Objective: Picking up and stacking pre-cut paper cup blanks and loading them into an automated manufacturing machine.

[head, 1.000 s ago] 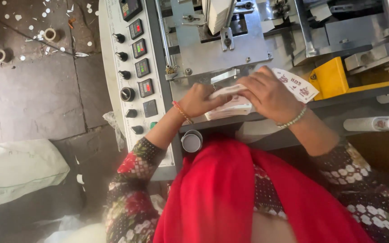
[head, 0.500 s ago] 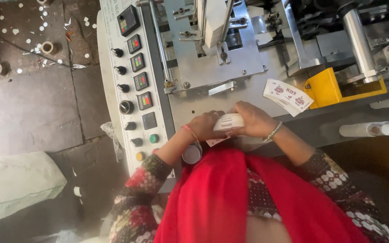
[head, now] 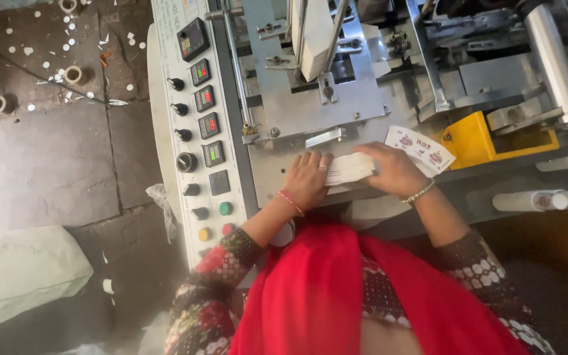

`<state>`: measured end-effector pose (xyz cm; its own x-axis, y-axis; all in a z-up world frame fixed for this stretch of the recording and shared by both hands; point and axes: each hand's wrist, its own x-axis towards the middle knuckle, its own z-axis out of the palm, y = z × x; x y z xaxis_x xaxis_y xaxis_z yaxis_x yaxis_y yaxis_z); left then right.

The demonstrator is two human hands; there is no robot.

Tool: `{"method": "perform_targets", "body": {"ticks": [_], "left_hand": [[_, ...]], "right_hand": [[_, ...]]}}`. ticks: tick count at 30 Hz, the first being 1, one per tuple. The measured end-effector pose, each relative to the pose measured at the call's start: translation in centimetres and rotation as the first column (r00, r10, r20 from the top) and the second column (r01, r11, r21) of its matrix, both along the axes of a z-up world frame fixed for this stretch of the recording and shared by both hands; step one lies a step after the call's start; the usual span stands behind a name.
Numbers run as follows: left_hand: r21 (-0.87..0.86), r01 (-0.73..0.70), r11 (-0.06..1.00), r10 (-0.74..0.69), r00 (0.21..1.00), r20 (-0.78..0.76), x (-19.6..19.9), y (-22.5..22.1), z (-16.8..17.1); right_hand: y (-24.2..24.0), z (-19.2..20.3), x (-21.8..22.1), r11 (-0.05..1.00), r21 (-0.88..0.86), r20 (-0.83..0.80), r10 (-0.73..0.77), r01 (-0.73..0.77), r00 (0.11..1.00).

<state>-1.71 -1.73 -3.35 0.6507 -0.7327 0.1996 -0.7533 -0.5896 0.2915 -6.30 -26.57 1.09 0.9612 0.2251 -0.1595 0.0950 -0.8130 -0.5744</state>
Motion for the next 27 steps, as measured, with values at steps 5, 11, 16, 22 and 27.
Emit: {"method": "perform_targets", "body": {"ticks": [5, 11, 16, 22, 27], "left_hand": [[-0.52, 0.057, 0.852, -0.13, 0.986, -0.106, 0.6, 0.2, -2.4], [-0.449, 0.012, 0.894, -0.162, 0.941, -0.297, 2.0, 0.7, -1.8], [-0.019, -0.022, 1.0, 0.022, 1.0, -0.002, -0.1, 0.2, 1.7], [0.187, 0.032, 0.982, -0.041, 0.998, 0.044, 1.7, 0.1, 1.3], [0.17, 0.105, 0.98, -0.128, 0.983, 0.129, 3.8, 2.1, 13.0]], "right_hand": [[3.7, 6.4, -1.0, 0.99, 0.059, 0.515, 0.083, -0.132, 0.853], [4.4, 4.2, -0.7, 0.974, -0.079, 0.543, 0.221, -0.213, 0.81], [4.1, -0.1, -2.0, 0.977, -0.103, 0.501, 0.215, -0.188, 0.838], [1.8, -3.8, -2.0, 0.999, -0.019, 0.233, 0.048, -0.045, 0.971], [3.8, 6.0, -0.1, 0.998, 0.049, 0.282, -0.062, 0.05, 0.957]]}}
